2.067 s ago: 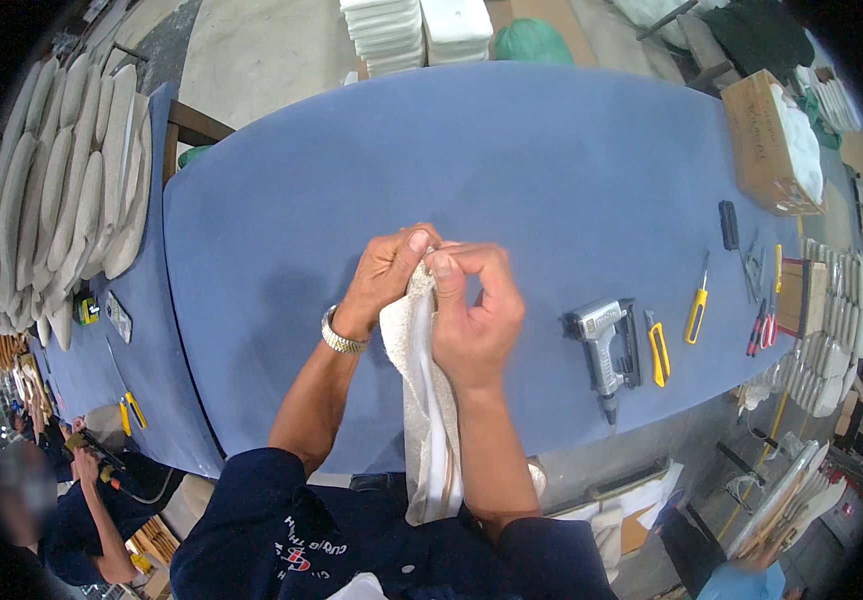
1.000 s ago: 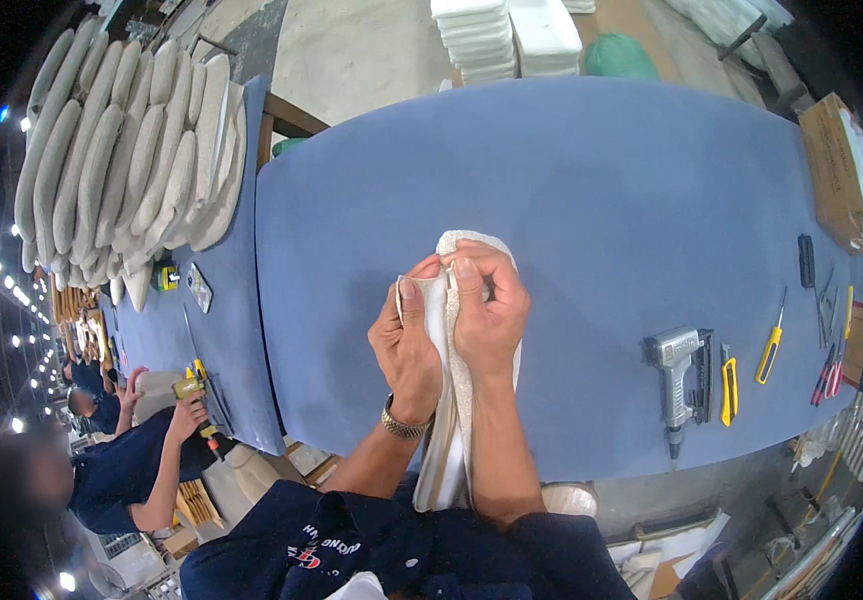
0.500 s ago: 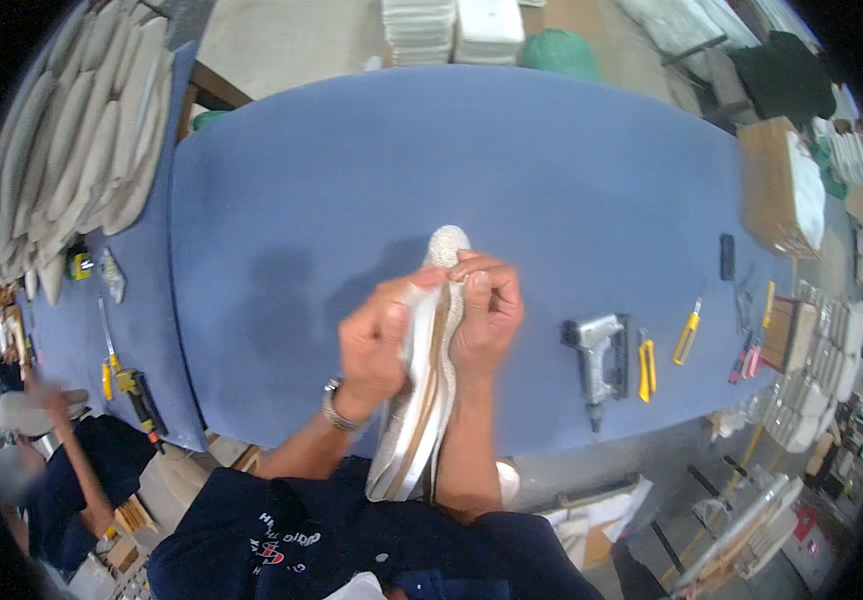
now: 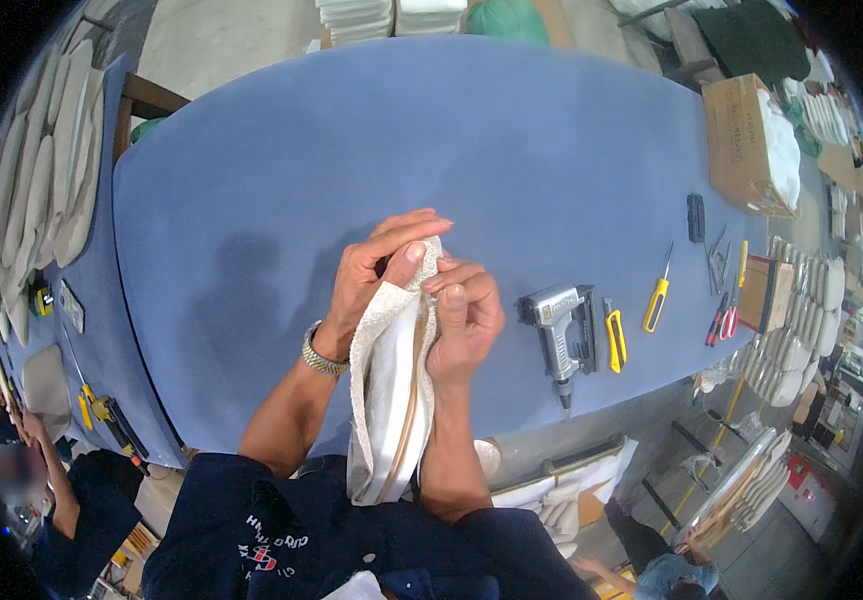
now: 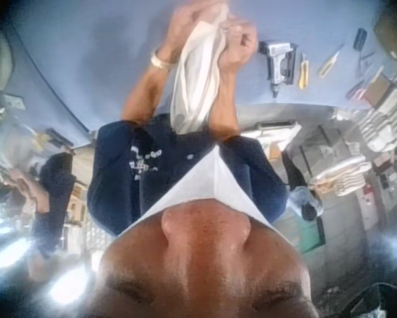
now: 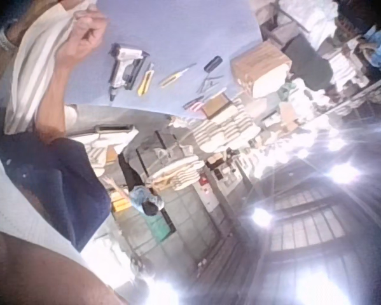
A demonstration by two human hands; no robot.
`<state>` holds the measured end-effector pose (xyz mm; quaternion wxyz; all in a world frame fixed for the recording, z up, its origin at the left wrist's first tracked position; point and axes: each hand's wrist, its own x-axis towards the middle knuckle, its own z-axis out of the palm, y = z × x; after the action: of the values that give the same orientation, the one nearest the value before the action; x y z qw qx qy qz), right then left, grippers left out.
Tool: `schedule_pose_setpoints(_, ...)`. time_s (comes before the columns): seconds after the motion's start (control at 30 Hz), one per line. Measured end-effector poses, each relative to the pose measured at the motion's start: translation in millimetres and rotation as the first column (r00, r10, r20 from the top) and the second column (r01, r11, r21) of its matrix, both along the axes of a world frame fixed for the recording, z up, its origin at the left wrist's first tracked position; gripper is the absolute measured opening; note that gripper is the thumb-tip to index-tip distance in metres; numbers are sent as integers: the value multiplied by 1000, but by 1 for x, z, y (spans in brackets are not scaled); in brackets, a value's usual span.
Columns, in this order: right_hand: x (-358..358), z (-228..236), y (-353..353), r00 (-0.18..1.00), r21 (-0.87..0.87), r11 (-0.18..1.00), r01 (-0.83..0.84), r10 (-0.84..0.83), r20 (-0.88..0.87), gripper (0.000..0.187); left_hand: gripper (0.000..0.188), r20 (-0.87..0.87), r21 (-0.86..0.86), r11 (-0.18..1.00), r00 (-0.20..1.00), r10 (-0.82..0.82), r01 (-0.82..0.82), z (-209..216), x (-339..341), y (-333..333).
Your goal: The person assembles a cushion by folding fabric over a foam insert and securing it with a staple gun. They trim excess fabric with a utility knife and smooth the surface, repeating the process on multiple cushions.
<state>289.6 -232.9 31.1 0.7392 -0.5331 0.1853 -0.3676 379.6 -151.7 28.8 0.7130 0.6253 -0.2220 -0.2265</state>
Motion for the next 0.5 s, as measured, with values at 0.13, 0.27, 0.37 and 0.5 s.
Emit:
schedule_pose_setpoints(0.13, 1, 3, -1, 1000, -28, 999, 23, -23, -8, 22, 27, -96, 66, 998, 995, 26, -20, 14, -2, -4)
schedule_pose_setpoints(0.27, 1, 5, 2, 998, -7, 998, 67, -67, -3, 20, 33, -29, 109, 994, 999, 18, -14, 15, -5, -3)
schedule_pose_setpoints(0.37, -2, 5, 0, 997, -20, 997, 78, -78, 2, 18, 39, 105, 141, 990, 994, 4, -19, 13, -11, -2)
schedule_pose_setpoints(0.5, -12, -1, -9, 998, -39, 998, 58, -57, 20, 12, 46, 179, 165, 986, 983, -35, 5, 15, -12, -3)
